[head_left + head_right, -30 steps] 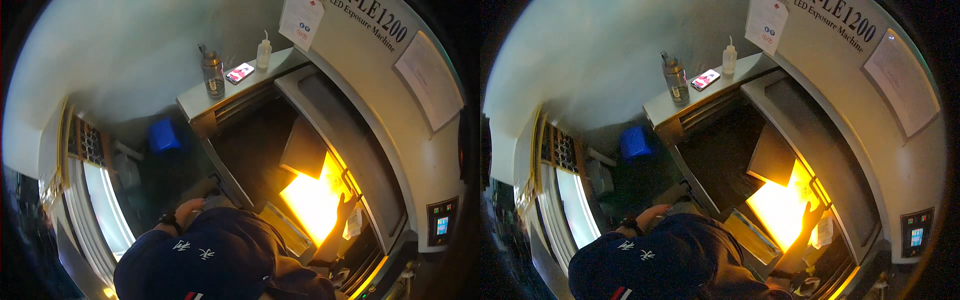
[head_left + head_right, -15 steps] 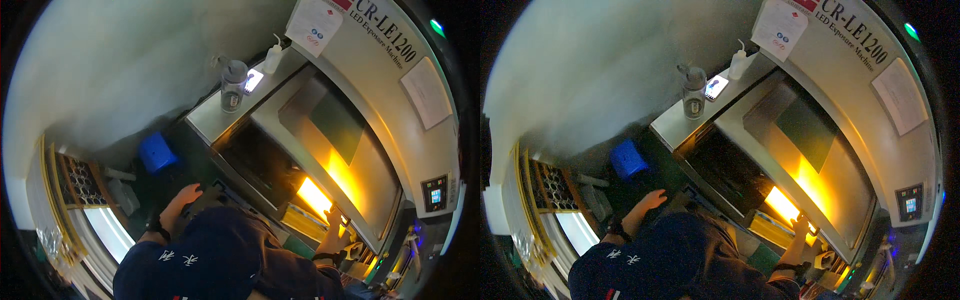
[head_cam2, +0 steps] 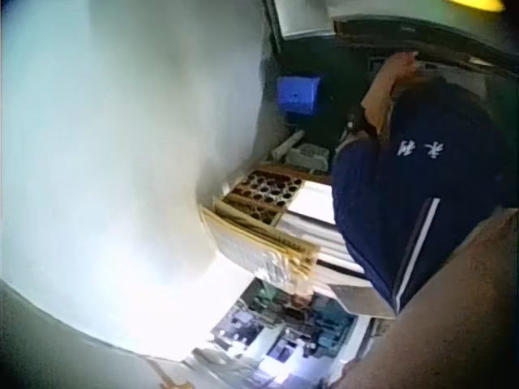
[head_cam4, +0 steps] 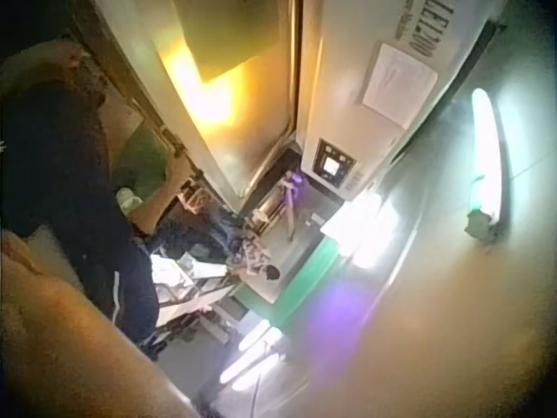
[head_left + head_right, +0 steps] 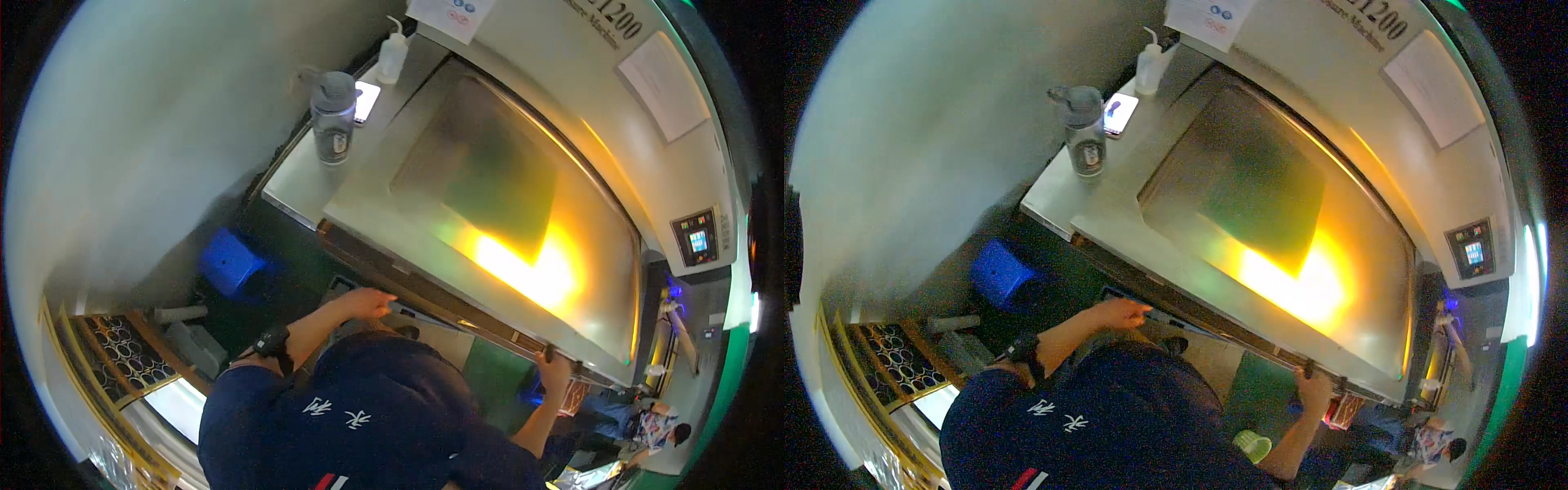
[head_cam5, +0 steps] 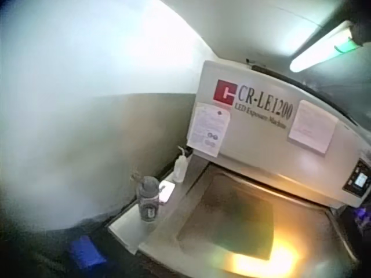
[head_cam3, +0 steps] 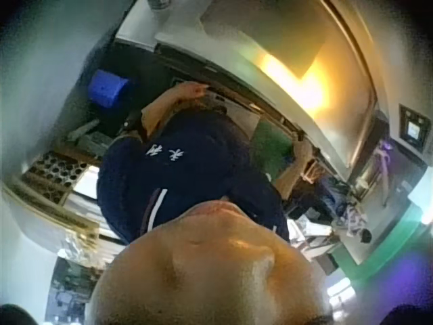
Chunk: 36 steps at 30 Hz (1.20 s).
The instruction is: Operating a CR-LE1200 LED Exposure machine to process circuit board plates using a squeegee and glass plate alignment.
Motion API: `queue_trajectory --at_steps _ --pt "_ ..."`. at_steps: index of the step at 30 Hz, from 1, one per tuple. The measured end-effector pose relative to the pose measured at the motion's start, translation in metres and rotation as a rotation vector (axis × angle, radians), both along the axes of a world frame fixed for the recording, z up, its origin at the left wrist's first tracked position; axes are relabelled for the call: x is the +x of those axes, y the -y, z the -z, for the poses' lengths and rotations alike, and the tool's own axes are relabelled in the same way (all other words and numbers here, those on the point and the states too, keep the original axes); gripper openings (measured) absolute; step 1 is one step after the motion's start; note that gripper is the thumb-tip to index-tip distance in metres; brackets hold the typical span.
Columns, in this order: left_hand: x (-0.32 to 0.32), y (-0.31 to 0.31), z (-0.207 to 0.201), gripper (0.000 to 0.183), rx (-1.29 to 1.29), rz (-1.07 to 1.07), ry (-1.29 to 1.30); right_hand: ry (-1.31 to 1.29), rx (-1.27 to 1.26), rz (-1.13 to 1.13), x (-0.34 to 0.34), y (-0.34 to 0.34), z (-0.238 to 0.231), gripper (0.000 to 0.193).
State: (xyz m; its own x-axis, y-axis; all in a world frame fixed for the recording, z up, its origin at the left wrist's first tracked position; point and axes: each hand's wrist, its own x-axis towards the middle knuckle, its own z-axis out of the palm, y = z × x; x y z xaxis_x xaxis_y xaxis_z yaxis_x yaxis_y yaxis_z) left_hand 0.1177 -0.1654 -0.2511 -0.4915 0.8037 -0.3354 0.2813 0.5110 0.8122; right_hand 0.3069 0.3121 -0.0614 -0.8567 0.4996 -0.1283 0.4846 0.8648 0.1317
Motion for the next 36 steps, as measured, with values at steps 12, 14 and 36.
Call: queue_trajectory --at_steps 12,14,36 --pt "-0.143 -0.204 -0.047 0.092 -0.471 -0.854 -0.418 -0.345 0.111 -0.162 -0.043 0.0 -0.208 0.03" --pt "-0.147 -0.223 -0.03 0.101 -0.522 -0.845 -0.495 -0.455 0.165 -0.293 -0.044 -0.021 -0.217 0.028" --pt "-0.249 -0.169 -0.056 0.064 -0.6 -0.866 -0.209 -1.376 0.45 -0.317 -0.101 -0.203 -0.244 0.035"
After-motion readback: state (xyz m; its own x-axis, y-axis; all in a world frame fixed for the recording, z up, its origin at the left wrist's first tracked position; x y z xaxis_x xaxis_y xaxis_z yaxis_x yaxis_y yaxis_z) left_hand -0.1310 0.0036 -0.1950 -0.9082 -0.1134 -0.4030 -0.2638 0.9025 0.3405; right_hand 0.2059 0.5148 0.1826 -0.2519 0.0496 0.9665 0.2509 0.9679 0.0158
